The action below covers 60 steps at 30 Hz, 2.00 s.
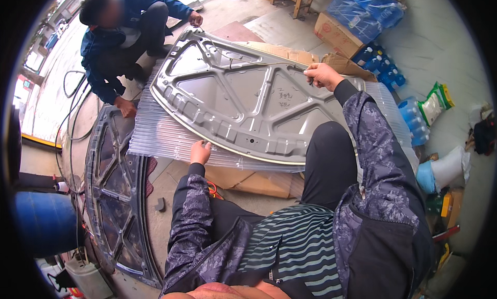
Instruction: The person removes a protective film from a large gray car part, then positions and presses a rubber seal along its perimeter. A coworker assists by holding the part and using shears to trim the seal. The part is placed on bubble wrap on the floor.
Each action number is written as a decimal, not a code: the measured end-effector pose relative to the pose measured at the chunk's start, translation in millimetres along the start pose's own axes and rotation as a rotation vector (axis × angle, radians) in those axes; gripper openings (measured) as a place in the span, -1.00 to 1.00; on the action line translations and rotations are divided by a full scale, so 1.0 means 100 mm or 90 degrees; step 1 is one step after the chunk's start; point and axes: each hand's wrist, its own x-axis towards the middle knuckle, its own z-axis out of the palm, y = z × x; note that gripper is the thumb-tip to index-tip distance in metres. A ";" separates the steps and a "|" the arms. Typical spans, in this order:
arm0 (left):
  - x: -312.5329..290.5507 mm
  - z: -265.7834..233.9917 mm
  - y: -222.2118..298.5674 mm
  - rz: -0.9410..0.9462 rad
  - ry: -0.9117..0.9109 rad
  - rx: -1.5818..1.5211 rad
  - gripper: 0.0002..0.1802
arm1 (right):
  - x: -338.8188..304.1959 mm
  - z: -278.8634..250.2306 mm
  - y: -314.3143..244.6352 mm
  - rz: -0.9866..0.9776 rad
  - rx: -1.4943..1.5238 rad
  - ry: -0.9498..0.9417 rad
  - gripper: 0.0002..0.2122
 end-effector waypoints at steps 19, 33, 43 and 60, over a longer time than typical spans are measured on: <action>-0.12 -0.10 0.87 0.031 0.032 -0.024 -0.45 | 0.86 -0.38 0.45 -0.027 -0.051 -0.054 -0.87; -0.20 -0.32 0.84 0.039 0.027 -0.067 -0.46 | 0.81 -0.13 -0.16 -0.219 -0.239 0.006 -0.84; -0.22 -0.24 0.80 0.081 0.039 -0.033 -0.48 | 1.04 -0.19 -0.18 -0.457 -0.458 0.085 -0.78; -0.48 -0.10 0.94 0.020 -0.097 0.097 -0.50 | 2.31 -1.36 1.76 -0.017 -0.138 0.045 -0.79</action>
